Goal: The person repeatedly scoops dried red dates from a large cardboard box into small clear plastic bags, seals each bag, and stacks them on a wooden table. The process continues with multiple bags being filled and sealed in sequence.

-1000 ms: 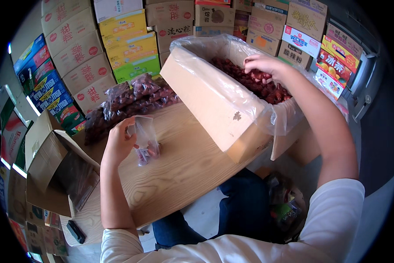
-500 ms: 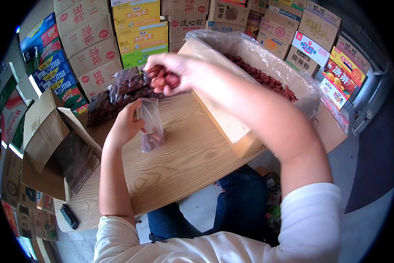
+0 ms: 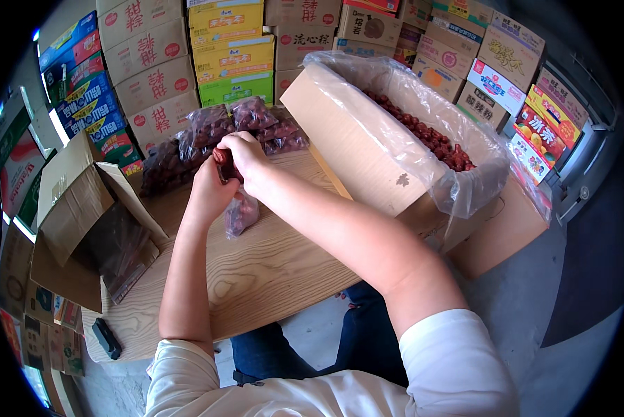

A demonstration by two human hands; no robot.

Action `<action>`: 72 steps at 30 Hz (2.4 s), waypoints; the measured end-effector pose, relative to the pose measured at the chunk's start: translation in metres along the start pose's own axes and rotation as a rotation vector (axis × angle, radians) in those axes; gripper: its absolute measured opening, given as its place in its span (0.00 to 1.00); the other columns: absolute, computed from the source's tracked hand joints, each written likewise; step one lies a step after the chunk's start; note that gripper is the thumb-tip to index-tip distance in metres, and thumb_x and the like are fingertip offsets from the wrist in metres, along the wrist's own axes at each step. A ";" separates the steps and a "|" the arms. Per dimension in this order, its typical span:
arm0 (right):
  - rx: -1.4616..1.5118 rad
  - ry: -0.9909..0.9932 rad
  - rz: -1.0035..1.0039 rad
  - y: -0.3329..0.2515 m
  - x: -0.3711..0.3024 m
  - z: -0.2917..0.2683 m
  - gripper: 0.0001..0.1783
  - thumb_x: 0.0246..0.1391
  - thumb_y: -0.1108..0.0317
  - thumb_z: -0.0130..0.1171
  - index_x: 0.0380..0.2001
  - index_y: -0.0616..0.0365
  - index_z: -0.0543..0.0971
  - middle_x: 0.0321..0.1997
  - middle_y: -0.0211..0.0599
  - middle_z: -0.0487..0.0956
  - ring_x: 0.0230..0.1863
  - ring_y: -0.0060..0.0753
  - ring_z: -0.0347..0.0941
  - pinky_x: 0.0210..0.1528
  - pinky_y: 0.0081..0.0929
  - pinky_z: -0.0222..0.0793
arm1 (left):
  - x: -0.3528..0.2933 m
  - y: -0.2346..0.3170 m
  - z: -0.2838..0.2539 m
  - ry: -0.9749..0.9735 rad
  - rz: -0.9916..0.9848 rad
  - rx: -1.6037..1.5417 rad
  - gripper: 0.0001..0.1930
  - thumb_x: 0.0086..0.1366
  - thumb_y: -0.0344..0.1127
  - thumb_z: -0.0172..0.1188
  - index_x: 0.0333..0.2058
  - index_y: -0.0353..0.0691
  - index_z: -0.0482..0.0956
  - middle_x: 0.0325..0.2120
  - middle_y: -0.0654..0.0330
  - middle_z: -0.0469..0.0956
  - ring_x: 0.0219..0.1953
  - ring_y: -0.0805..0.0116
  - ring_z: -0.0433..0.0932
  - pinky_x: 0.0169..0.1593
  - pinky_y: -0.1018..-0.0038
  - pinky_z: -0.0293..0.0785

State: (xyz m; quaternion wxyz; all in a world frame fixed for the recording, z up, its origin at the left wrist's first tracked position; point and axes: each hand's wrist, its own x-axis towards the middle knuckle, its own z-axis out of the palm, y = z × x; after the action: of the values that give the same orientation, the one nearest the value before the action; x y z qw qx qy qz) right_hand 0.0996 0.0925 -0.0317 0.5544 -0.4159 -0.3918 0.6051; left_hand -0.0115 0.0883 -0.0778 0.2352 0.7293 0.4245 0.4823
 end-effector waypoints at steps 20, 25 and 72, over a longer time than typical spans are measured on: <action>-0.168 -0.156 0.016 -0.011 -0.027 -0.002 0.07 0.48 0.61 0.54 0.25 0.49 0.76 0.30 0.27 0.74 0.38 0.23 0.68 0.36 0.28 0.61 | -0.002 0.026 -0.013 -0.025 -0.180 -0.110 0.15 0.50 0.23 0.56 0.39 0.27 0.71 0.30 0.50 0.79 0.24 0.64 0.82 0.27 0.72 0.79; -0.277 -0.274 -0.125 -0.038 -0.054 -0.010 0.07 0.49 0.61 0.56 0.29 0.49 0.77 0.35 0.23 0.74 0.42 0.20 0.65 0.44 0.23 0.58 | -0.002 0.028 -0.006 -0.108 -0.104 -0.182 0.18 0.51 0.22 0.56 0.43 0.26 0.71 0.35 0.49 0.78 0.26 0.64 0.83 0.29 0.74 0.78; -1.374 -0.302 0.439 -0.213 -0.120 -0.281 0.52 0.39 0.76 0.63 0.68 0.53 0.51 0.69 0.47 0.56 0.67 0.35 0.55 0.61 0.28 0.58 | -0.011 0.030 -0.002 -0.269 -0.085 -0.208 0.28 0.51 0.17 0.52 0.55 0.24 0.65 0.50 0.46 0.72 0.25 0.65 0.83 0.26 0.77 0.75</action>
State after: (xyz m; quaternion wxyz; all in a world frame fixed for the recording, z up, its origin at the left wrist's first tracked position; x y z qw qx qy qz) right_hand 0.4417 -0.0064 0.0785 -0.0254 -0.6505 -0.6623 0.3709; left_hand -0.0032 0.0629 -0.0599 0.3840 0.7403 0.3675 0.4115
